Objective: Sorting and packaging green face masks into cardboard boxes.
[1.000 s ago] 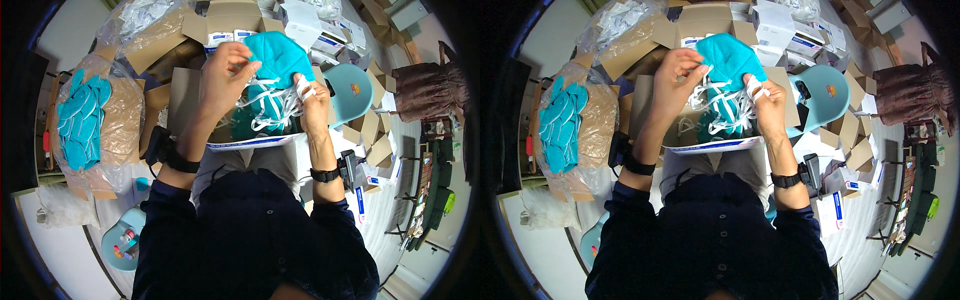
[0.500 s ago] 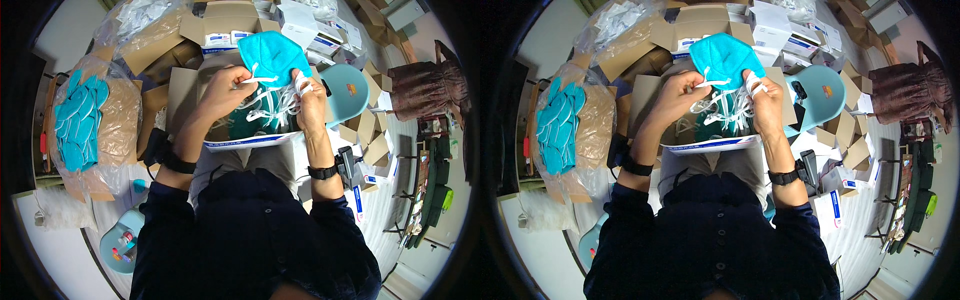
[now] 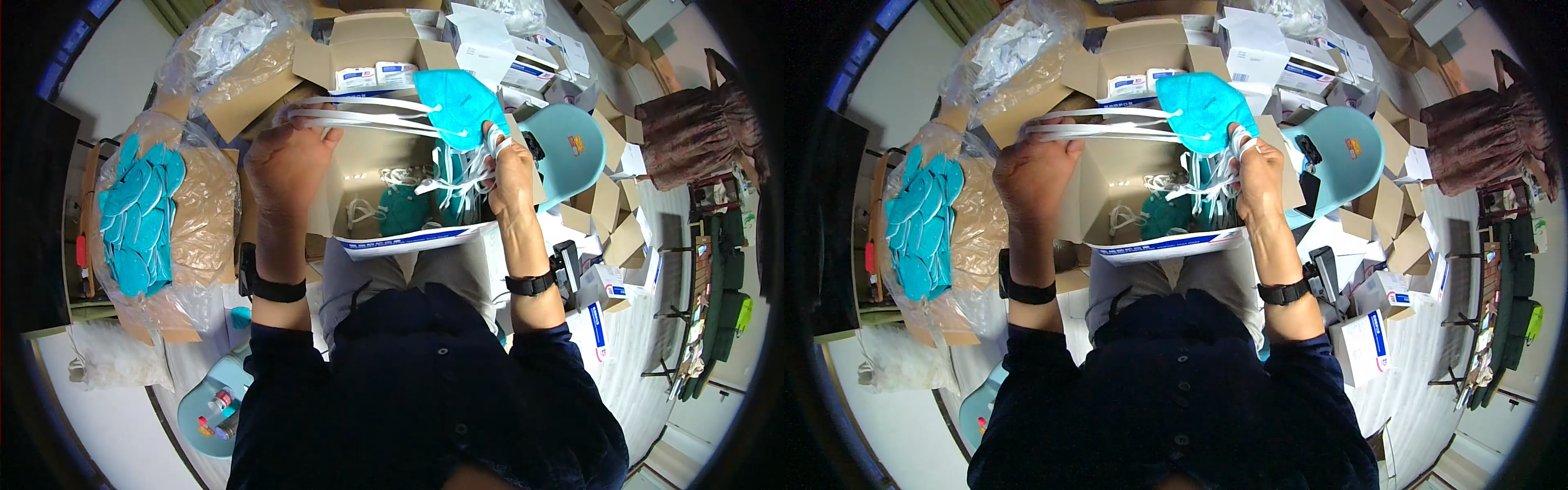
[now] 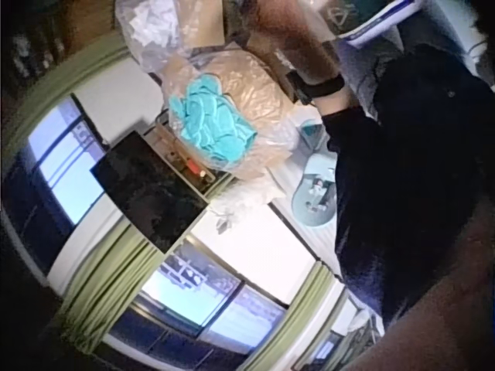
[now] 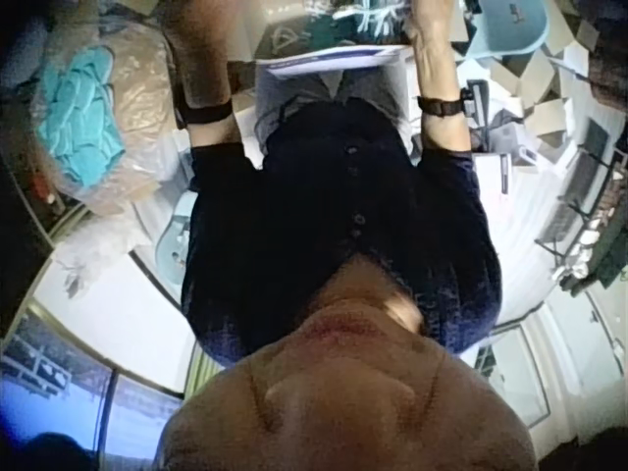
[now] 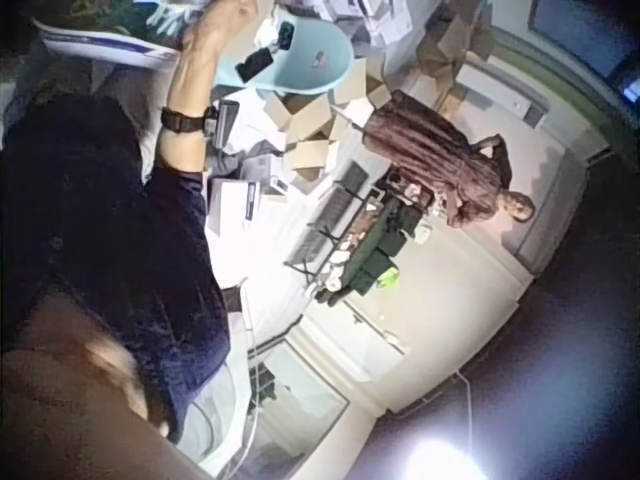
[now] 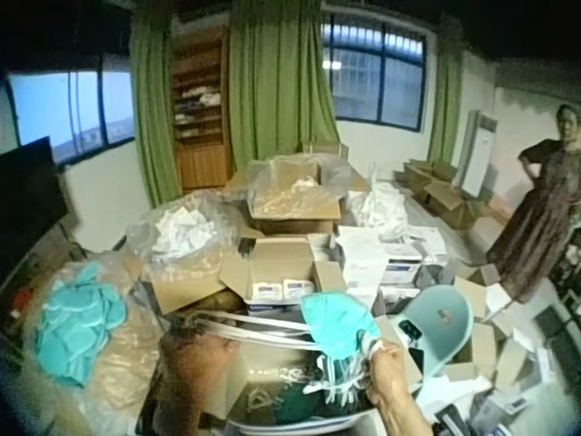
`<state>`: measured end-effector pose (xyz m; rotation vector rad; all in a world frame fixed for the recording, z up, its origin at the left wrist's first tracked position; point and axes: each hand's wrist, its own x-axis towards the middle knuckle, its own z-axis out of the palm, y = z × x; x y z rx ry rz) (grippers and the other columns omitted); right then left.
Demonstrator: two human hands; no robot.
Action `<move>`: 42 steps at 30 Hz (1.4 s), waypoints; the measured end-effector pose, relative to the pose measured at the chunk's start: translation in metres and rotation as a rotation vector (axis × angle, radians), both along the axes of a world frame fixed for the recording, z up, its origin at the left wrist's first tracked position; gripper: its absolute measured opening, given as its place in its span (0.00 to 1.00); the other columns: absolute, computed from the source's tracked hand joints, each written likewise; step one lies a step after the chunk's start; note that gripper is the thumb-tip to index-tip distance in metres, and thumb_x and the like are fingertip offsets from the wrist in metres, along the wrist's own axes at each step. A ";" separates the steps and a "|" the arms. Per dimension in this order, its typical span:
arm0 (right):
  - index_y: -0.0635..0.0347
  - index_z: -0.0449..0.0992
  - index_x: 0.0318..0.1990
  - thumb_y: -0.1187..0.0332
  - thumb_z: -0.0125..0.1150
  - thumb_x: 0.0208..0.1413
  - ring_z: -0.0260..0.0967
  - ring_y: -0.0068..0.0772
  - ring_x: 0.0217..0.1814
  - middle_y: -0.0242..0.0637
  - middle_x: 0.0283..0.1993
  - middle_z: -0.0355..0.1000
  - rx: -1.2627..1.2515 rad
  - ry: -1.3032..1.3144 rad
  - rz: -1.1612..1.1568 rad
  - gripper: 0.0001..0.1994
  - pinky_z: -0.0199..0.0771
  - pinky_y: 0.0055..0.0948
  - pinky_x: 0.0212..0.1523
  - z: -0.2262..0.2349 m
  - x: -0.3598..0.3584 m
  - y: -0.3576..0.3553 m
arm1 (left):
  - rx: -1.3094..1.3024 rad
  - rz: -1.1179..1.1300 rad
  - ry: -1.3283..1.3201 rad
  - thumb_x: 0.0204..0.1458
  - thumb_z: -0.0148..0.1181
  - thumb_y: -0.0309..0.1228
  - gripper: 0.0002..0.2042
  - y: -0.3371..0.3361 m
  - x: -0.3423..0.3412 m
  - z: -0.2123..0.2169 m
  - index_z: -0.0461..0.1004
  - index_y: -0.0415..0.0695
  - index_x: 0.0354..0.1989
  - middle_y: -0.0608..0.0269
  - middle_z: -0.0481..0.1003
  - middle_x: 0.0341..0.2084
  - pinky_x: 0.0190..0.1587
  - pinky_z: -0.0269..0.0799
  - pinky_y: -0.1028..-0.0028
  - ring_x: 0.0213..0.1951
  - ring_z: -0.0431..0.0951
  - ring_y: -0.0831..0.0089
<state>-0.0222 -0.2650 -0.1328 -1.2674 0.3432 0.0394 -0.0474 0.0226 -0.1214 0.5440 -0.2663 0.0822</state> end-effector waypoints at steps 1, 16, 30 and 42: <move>0.56 0.80 0.28 0.63 0.59 0.57 0.56 0.12 0.15 0.22 0.18 0.65 -0.015 0.001 0.003 0.09 0.50 0.18 0.12 0.001 -0.001 0.002 | 0.166 -0.015 -0.021 0.49 0.53 0.41 0.22 0.000 0.002 -0.001 0.67 0.37 0.46 0.52 0.67 0.45 0.57 0.55 0.58 0.48 0.66 0.61; 0.56 0.68 0.61 0.79 0.66 0.43 0.62 0.16 0.29 0.30 0.34 0.71 -0.511 -0.482 0.475 0.33 0.66 0.18 0.33 0.035 -0.023 0.013 | 0.796 -0.347 0.158 0.63 0.41 0.49 0.22 -0.072 0.003 0.038 0.73 0.41 0.39 0.62 0.75 0.23 0.26 0.61 0.79 0.25 0.73 0.76; 0.65 0.75 0.36 0.77 0.51 0.52 0.72 0.30 0.25 0.41 0.26 0.75 -0.447 -0.522 0.239 0.07 0.68 0.26 0.27 0.012 -0.025 0.020 | 1.260 -0.347 -0.092 0.65 0.44 0.37 0.16 -0.088 -0.012 0.032 0.73 0.40 0.30 0.76 0.59 0.17 0.24 0.51 0.83 0.20 0.55 0.86; 0.56 0.71 0.34 0.73 0.35 0.53 0.49 0.19 0.12 0.24 0.15 0.59 0.558 0.120 0.144 0.13 0.43 0.19 0.11 0.011 0.010 0.001 | 1.314 -0.125 -0.028 0.65 0.44 0.39 0.18 -0.129 -0.029 -0.005 0.65 0.40 0.24 0.72 0.59 0.17 0.25 0.57 0.76 0.22 0.57 0.82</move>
